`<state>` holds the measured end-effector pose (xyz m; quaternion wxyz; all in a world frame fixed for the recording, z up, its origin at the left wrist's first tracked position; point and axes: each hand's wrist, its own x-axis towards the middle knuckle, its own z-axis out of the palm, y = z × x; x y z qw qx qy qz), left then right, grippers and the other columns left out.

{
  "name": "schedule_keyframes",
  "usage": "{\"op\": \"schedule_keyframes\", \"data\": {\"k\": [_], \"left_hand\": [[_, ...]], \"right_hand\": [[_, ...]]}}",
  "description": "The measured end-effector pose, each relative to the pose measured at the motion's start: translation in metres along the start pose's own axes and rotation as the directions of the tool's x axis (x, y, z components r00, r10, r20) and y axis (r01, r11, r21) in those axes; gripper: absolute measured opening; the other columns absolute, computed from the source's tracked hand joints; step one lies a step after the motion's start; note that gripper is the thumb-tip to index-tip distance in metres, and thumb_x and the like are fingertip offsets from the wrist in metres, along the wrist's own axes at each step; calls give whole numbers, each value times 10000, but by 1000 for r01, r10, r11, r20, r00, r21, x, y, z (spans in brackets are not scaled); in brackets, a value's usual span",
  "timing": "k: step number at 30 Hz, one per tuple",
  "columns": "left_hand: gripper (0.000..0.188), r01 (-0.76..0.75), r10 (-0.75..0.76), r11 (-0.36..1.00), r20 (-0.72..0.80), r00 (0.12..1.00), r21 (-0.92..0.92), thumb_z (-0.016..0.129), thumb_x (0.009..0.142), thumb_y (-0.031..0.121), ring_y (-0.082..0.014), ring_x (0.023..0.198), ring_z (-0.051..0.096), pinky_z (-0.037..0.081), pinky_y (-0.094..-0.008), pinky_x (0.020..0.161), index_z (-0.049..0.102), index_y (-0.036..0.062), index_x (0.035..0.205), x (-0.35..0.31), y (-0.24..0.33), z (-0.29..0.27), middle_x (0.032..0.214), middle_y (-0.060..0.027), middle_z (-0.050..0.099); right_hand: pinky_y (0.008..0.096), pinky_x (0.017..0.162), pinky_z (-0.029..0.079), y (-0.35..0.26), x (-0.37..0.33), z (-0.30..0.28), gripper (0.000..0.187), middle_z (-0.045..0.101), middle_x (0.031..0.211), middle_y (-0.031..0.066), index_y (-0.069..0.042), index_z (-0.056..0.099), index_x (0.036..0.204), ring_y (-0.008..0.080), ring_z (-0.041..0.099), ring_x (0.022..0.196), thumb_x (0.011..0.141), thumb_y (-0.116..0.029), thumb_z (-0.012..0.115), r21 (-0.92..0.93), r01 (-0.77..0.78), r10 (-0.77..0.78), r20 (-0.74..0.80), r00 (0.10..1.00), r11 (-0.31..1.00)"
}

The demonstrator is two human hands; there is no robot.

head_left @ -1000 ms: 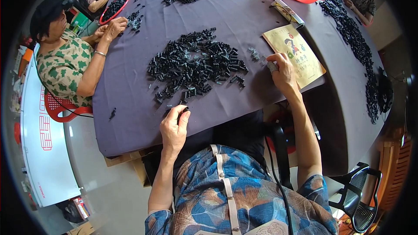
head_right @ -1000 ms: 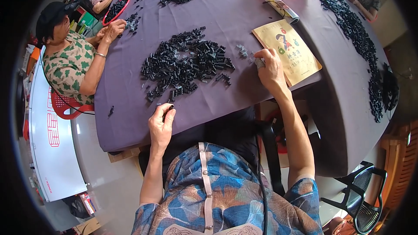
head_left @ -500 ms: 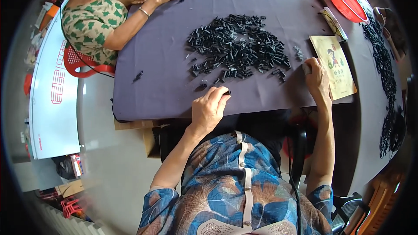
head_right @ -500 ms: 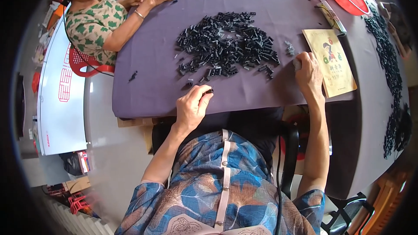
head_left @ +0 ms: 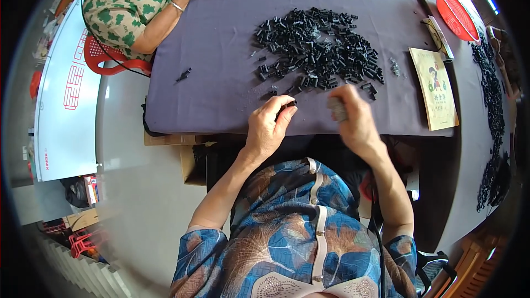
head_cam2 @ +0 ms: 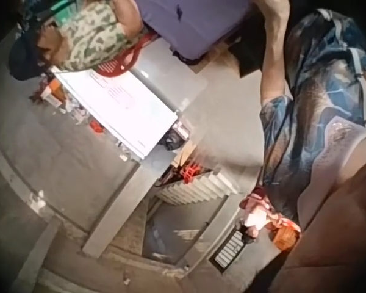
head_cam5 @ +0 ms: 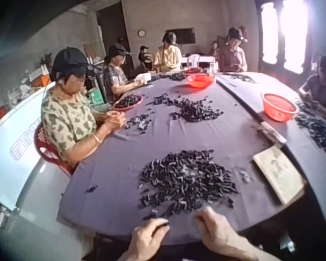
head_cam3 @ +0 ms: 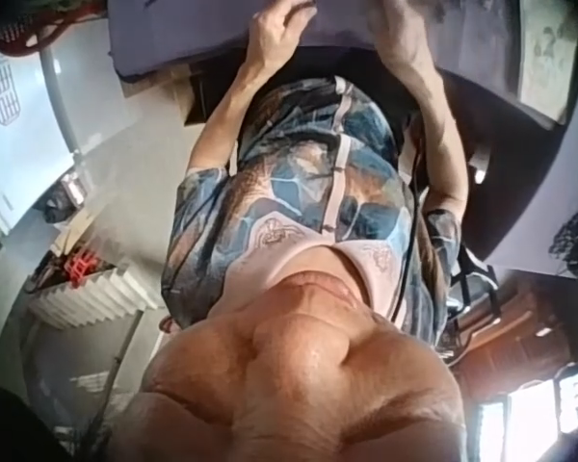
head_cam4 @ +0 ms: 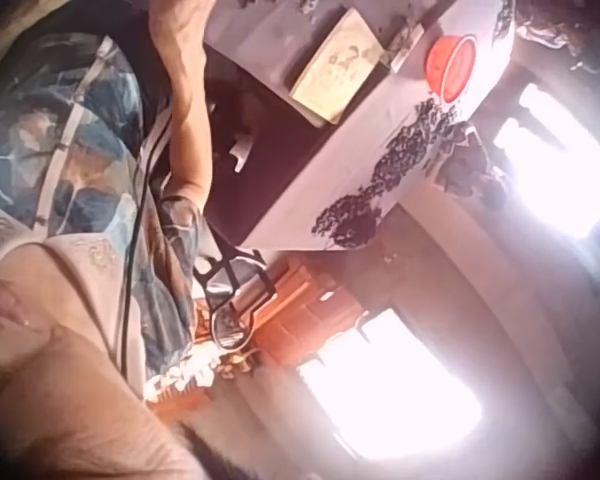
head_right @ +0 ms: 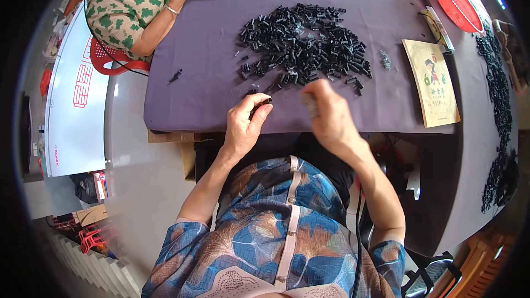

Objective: Assembling and sorting small black plastic components at a workshop table.

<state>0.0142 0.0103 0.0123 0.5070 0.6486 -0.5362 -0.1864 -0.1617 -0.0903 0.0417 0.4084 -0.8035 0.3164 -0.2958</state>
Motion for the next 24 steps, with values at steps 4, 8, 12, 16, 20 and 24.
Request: {"op": "schedule_keyframes", "data": {"k": [4,8,12,16,20,24], "left_hand": [[162,-93,93,995,8,996,36,645,832,48,-323,760,649,508,-356,641,590,34,983,2,-1,1,868,-141,651],[176,-136,134,988,34,990,75,637,829,41,-326,765,645,510,-366,630,587,47,997,0,-1,0,881,-127,647],[183,-168,159,974,71,985,149,635,823,43,-316,743,643,510,-367,598,588,57,999,-2,2,0,865,-107,636],[184,-183,167,971,111,980,155,645,817,39,-305,702,640,505,-357,564,589,51,992,-5,3,-3,841,-101,627],[185,-200,192,977,105,976,72,656,809,24,-293,677,637,495,-349,540,590,38,981,-13,-1,-10,825,-101,620],[183,-181,178,983,99,979,25,667,800,13,-287,661,632,487,-337,531,594,19,968,-16,0,-11,805,-106,611]], "right_hand": [[447,730,473,-2,4,23,386,607,893,236,3,491,1022,445,578,896,662,141,481,51,42,-49,135,990,998],[451,724,469,-4,4,29,380,604,891,233,10,482,1011,442,576,893,656,144,478,46,97,-102,126,987,994],[453,721,466,-4,2,29,366,602,889,227,7,487,1001,434,577,891,662,145,487,15,127,-128,161,979,992],[438,710,474,-10,0,26,318,613,873,218,14,506,978,422,593,871,682,130,510,-27,111,-104,183,978,993],[404,682,488,-10,2,26,267,631,841,214,25,524,945,403,619,829,695,121,522,128,10,-45,271,961,992],[353,642,486,-12,4,27,208,634,782,201,34,537,901,345,636,738,707,109,538,187,-115,51,316,947,976]]}}
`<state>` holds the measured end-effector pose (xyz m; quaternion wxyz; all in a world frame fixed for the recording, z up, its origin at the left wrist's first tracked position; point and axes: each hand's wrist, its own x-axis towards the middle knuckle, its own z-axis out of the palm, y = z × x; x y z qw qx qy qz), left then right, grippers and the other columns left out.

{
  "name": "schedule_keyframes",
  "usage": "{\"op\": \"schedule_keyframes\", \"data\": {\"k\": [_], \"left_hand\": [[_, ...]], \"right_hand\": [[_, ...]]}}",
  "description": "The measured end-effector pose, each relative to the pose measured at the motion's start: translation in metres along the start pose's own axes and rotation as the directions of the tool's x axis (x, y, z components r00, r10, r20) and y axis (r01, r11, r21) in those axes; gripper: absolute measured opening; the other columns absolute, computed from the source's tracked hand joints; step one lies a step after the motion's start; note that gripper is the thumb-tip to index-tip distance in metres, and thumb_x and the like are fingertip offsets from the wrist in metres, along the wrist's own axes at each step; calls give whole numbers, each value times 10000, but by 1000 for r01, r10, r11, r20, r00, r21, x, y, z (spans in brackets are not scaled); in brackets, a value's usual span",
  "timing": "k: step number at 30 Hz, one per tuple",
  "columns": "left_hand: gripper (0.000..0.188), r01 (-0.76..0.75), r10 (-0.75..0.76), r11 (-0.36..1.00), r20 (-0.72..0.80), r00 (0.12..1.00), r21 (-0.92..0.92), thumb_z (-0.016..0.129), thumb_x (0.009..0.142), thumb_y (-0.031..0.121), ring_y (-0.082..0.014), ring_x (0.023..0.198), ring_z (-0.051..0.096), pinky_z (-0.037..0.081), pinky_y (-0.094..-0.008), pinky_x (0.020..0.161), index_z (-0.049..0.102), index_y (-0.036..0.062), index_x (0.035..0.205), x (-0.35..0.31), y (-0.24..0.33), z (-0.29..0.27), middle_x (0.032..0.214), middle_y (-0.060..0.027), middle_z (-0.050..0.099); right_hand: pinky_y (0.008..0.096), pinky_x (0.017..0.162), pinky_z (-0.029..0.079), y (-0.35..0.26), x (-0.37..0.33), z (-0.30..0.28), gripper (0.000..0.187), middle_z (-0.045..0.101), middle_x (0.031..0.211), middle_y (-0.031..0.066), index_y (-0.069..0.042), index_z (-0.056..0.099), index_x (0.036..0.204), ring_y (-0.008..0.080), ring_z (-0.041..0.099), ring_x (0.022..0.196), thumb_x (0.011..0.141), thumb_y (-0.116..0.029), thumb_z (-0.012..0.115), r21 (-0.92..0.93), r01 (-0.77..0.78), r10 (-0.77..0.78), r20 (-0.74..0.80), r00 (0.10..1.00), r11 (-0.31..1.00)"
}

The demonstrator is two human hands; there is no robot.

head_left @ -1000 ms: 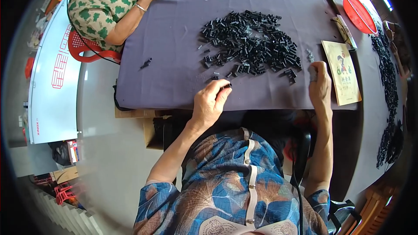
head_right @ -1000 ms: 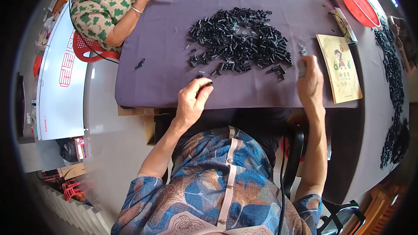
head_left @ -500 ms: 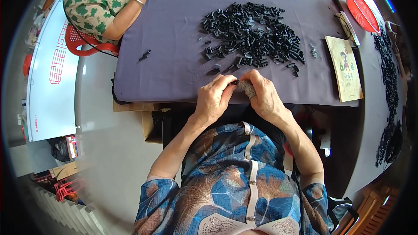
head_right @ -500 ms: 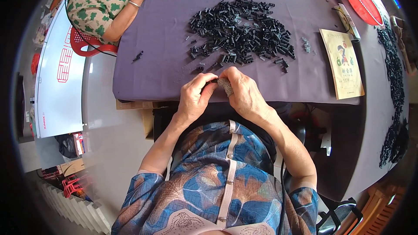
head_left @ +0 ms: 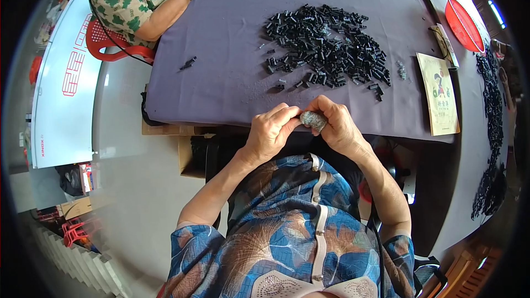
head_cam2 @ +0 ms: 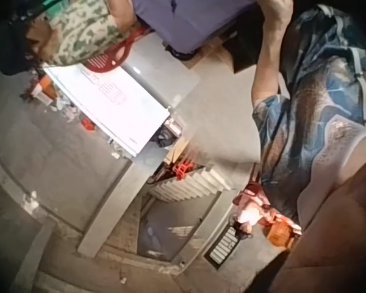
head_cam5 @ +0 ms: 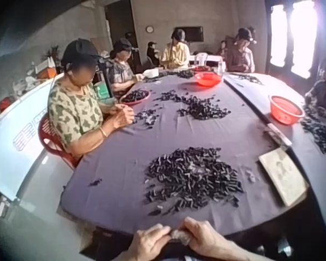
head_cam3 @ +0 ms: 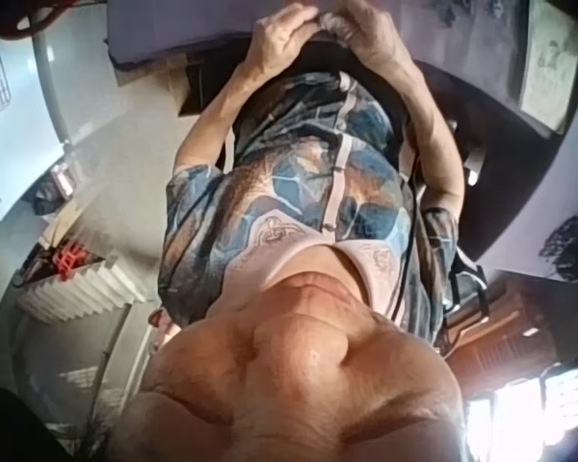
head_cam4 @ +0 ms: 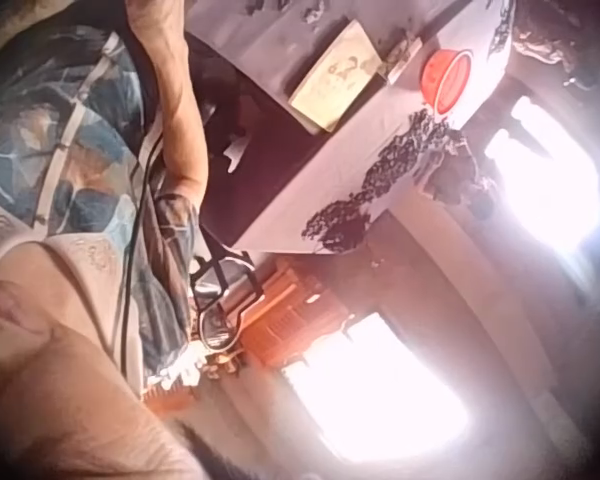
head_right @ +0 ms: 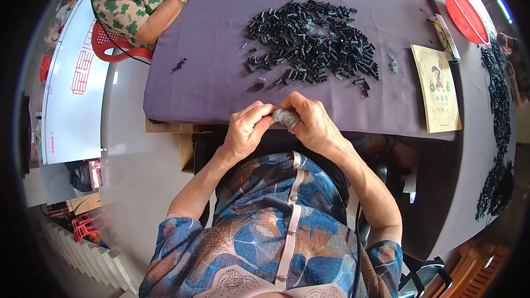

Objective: Assembling and sorting small black plastic components at a workshop table.

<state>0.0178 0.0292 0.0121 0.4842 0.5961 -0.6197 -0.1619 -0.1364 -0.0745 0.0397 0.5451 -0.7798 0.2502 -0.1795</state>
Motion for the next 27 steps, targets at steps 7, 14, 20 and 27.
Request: {"op": "schedule_keyframes", "data": {"k": [7,14,20,27], "left_hand": [[175,48,-49,998,-14,999,-38,664,809,23,-295,677,635,491,-335,546,594,10,968,0,0,-7,809,-114,614],[127,133,-136,990,-63,989,-46,634,842,16,-198,702,617,489,-282,650,590,-22,955,6,-6,-13,832,-124,643],[133,157,-161,986,-84,983,-50,638,841,27,-190,700,616,481,-282,642,594,-16,958,7,-2,-12,825,-143,639],[160,267,-284,946,-77,956,-185,636,876,74,-67,700,526,461,-233,642,601,-27,995,3,-4,-9,768,-33,614]], "right_hand": [[319,606,473,8,10,5,173,628,741,167,23,544,900,289,622,666,737,78,564,22,3,-3,-1,1000,1000],[395,749,472,7,33,-2,302,545,883,114,-55,617,935,288,554,855,653,50,586,-530,292,-402,-104,910,796],[342,741,412,19,55,3,129,513,881,65,-99,636,844,235,496,845,725,-95,586,-768,307,-449,28,893,562],[354,752,383,16,57,3,67,500,870,65,-73,551,819,242,488,839,770,-114,572,-804,323,-425,98,900,499]]}}
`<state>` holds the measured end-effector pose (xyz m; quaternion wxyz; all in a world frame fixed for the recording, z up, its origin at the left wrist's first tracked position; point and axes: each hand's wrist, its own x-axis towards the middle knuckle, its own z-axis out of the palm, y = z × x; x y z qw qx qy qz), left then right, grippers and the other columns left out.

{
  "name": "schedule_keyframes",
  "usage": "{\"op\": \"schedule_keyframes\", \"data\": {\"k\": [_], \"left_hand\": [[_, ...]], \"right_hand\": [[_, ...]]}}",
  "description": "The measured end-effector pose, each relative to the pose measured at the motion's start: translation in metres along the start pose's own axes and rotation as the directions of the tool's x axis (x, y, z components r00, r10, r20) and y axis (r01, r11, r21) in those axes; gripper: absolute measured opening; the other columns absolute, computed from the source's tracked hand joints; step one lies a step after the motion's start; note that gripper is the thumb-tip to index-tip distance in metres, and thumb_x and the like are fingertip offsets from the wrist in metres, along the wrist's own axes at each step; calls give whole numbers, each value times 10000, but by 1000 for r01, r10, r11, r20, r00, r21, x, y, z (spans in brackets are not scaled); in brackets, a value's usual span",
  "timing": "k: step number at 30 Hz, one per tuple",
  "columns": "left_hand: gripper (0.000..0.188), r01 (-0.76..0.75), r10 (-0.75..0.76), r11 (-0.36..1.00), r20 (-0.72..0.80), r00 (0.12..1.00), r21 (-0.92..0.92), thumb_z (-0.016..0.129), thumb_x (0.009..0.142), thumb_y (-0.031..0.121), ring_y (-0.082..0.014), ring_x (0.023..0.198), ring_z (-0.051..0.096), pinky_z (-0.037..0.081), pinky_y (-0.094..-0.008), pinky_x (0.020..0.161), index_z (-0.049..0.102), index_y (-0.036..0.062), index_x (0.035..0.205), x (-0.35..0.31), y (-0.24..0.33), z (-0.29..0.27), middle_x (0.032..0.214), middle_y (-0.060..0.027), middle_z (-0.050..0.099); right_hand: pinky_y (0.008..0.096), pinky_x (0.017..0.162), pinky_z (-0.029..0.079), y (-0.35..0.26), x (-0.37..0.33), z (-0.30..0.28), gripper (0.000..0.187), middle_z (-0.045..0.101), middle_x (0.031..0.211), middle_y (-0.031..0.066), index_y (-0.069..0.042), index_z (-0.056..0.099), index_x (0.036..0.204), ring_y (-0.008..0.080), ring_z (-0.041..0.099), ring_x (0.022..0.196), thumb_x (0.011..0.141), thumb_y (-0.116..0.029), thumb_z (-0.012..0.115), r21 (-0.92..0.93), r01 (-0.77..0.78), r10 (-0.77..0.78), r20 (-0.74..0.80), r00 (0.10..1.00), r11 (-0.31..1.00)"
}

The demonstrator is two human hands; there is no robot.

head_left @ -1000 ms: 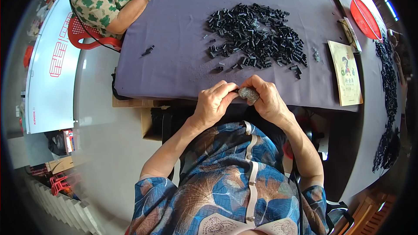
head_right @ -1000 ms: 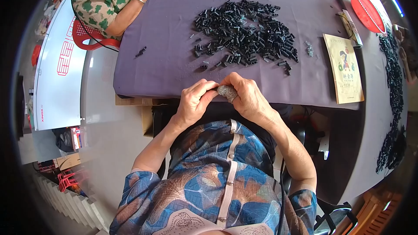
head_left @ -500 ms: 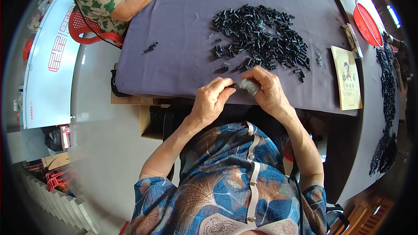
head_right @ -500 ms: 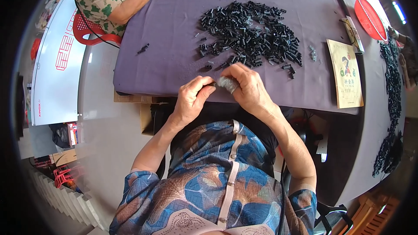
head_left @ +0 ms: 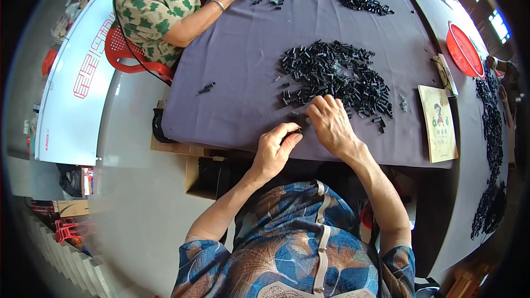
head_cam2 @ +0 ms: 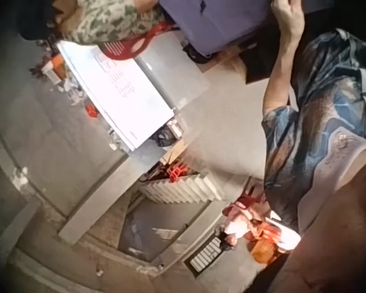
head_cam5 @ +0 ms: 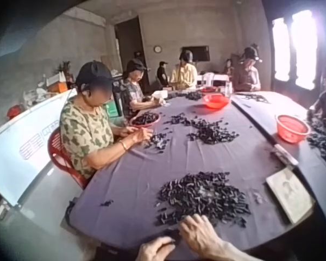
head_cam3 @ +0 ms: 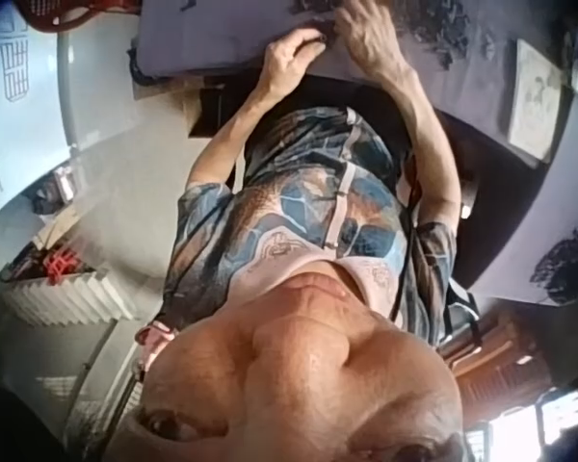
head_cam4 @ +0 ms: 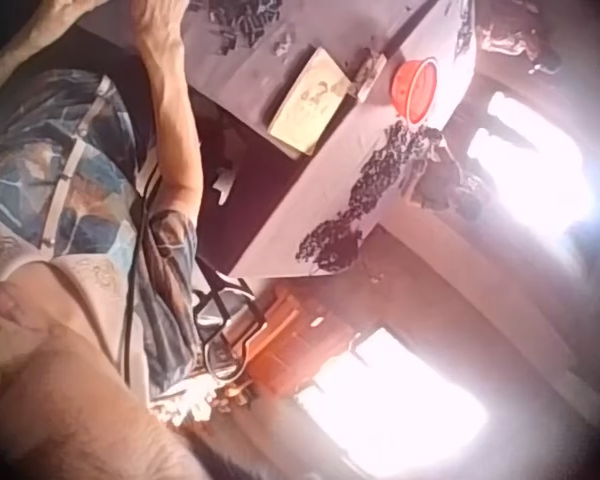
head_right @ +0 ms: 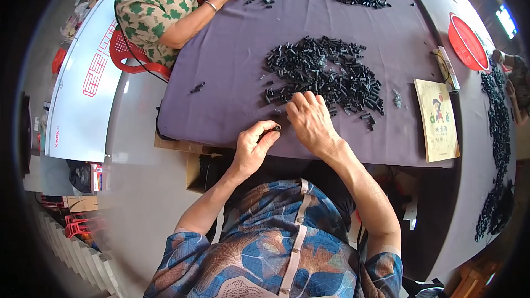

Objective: Assembling and sorting small black plastic components at a workshop table.

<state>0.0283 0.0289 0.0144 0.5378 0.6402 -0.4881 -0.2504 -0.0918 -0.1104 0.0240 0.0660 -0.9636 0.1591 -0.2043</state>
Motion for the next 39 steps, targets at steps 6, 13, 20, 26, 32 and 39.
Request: {"op": "schedule_keyframes", "data": {"k": [6,13,20,26,32,39], "left_hand": [[124,91,-90,993,10,996,-71,616,886,70,-31,637,458,400,-192,567,607,1,988,6,5,1,707,33,539],[162,117,-112,991,70,991,-65,618,889,97,-84,665,561,462,-246,610,600,-7,1012,12,6,12,752,-69,641],[173,-22,18,998,66,998,65,627,873,89,-185,690,626,483,-288,636,597,-10,1011,11,12,27,806,-127,663],[165,-94,90,990,48,995,102,650,862,62,-89,675,534,450,-242,622,603,1,1008,9,9,30,778,-46,625],[163,-69,62,990,66,996,122,641,862,74,-177,722,600,478,-283,650,597,-1,1000,10,14,28,820,-99,645],[155,-117,107,984,80,991,136,632,855,69,-318,785,645,503,-343,684,589,5,989,10,9,29,888,-154,653]], "right_hand": [[402,733,455,-6,-10,-16,247,577,839,129,-11,532,932,336,566,814,708,93,518,545,-118,248,-171,953,830],[312,788,478,-2,-37,-24,472,638,954,169,-18,585,1107,299,624,901,696,174,455,751,-321,414,71,908,577],[251,727,499,1,-53,-14,318,646,907,59,-12,595,1061,123,623,810,813,148,476,930,-299,494,161,855,213],[253,737,494,-1,-54,-15,222,630,887,43,-2,579,1000,106,590,818,827,124,516,909,-294,485,122,866,297],[229,732,476,-1,-56,-15,196,606,886,12,-11,570,991,82,568,800,838,109,546,957,-272,524,182,832,101],[237,735,489,-12,-56,-13,198,611,889,21,-8,583,991,82,580,821,827,102,586,957,-241,464,143,874,160]]}}
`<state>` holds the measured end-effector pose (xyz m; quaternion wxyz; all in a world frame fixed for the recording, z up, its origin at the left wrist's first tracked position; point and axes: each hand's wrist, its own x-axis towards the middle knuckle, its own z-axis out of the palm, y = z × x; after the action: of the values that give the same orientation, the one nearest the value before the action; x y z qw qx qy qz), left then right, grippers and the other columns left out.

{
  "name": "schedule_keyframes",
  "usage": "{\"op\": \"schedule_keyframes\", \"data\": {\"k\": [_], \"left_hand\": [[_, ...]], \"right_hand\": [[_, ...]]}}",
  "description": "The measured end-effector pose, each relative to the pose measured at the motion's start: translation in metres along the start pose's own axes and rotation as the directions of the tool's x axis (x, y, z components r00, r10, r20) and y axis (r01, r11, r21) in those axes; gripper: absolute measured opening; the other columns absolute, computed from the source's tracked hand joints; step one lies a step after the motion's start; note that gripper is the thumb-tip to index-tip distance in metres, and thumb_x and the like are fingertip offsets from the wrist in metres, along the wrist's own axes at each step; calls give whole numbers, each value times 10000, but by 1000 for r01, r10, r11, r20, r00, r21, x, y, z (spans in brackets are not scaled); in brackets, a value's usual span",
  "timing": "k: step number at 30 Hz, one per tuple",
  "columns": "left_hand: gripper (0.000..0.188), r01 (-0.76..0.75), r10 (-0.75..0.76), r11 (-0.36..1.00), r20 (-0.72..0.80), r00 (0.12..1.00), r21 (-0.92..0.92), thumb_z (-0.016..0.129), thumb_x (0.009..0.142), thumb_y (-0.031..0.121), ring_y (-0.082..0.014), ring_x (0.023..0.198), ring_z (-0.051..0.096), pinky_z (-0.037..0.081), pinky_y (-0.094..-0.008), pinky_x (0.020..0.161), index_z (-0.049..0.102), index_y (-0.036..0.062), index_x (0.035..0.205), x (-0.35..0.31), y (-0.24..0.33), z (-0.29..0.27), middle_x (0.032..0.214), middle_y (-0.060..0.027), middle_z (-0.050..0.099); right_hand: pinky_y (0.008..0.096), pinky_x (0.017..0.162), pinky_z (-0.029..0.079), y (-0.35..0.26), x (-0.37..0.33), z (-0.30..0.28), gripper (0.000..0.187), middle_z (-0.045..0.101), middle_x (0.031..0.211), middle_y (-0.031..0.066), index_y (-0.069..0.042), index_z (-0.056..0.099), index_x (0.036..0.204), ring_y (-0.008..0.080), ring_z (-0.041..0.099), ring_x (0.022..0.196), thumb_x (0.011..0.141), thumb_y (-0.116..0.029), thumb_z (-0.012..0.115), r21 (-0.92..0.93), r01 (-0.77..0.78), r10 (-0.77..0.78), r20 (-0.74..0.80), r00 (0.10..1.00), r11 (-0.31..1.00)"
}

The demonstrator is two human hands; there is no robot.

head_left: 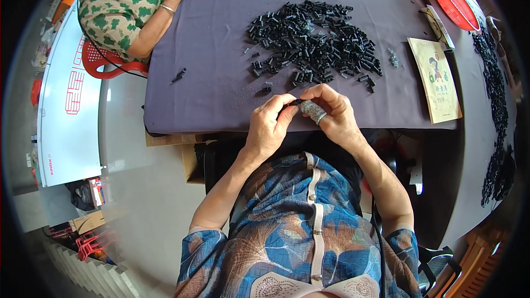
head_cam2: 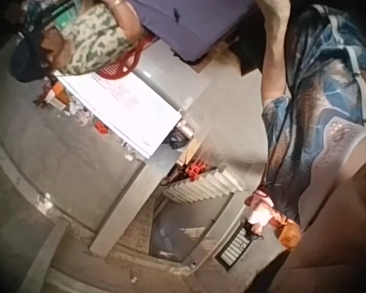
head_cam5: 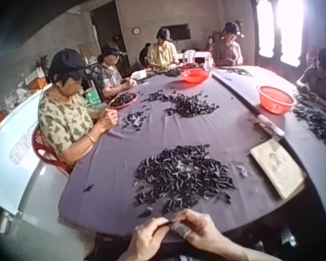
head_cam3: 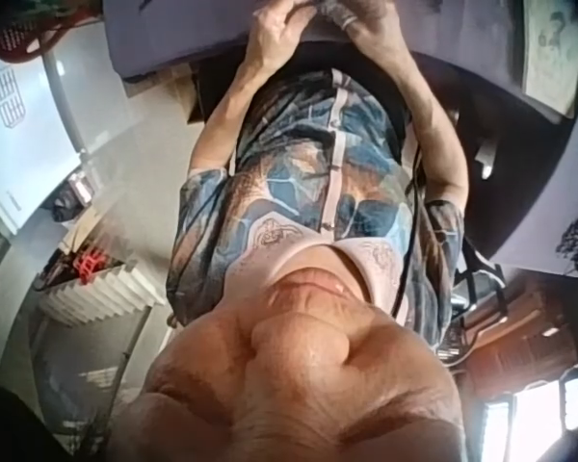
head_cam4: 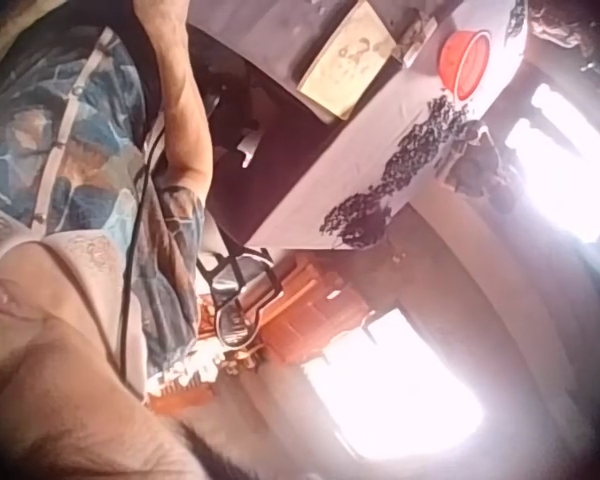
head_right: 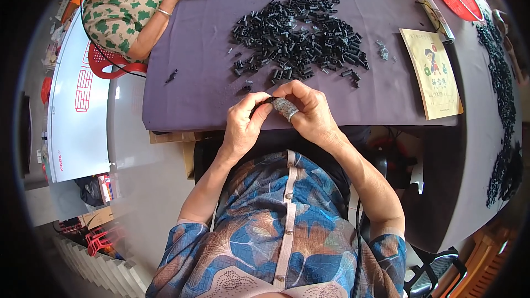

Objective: Assembling and sorting small black plastic components at a workshop table.

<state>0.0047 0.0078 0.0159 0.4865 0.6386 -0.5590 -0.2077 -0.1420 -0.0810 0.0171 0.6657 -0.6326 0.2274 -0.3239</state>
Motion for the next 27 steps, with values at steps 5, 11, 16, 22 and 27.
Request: {"op": "schedule_keyframes", "data": {"k": [5,11,16,22,27], "left_hand": [[160,3,-3,1000,10,1000,12,631,856,71,-312,786,642,499,-344,680,590,9,997,1,1,-2,880,-152,650],[165,219,-207,944,72,976,-249,597,907,112,-107,643,530,414,-234,575,605,28,1049,-3,1,-4,782,-42,607],[159,371,-345,778,149,927,-507,574,935,142,-21,564,447,371,-172,494,622,50,1055,0,3,-4,736,20,563],[162,347,-336,740,131,933,-576,565,938,128,-7,508,403,315,-153,444,615,43,1066,-1,1,1,748,12,570],[144,251,-259,897,26,965,-364,565,931,98,1,535,403,318,-151,466,622,46,1053,-2,1,2,735,26,551]], "right_hand": [[237,734,495,2,1,-2,180,626,902,44,3,600,972,81,593,849,816,90,616,-176,99,-96,23,995,979],[232,766,496,1,0,-1,163,648,907,33,0,603,971,92,617,872,829,74,626,-32,2,-1,34,999,999],[232,785,499,-3,-2,2,144,660,905,33,6,596,966,93,624,890,838,62,628,82,-95,96,-7,995,992],[231,765,506,-3,-3,3,134,674,876,37,7,595,953,93,633,857,835,65,627,89,-94,95,-13,995,992],[227,741,510,0,-4,5,115,675,869,33,11,608,933,85,633,838,831,59,631,29,-82,84,-41,996,996]]}}
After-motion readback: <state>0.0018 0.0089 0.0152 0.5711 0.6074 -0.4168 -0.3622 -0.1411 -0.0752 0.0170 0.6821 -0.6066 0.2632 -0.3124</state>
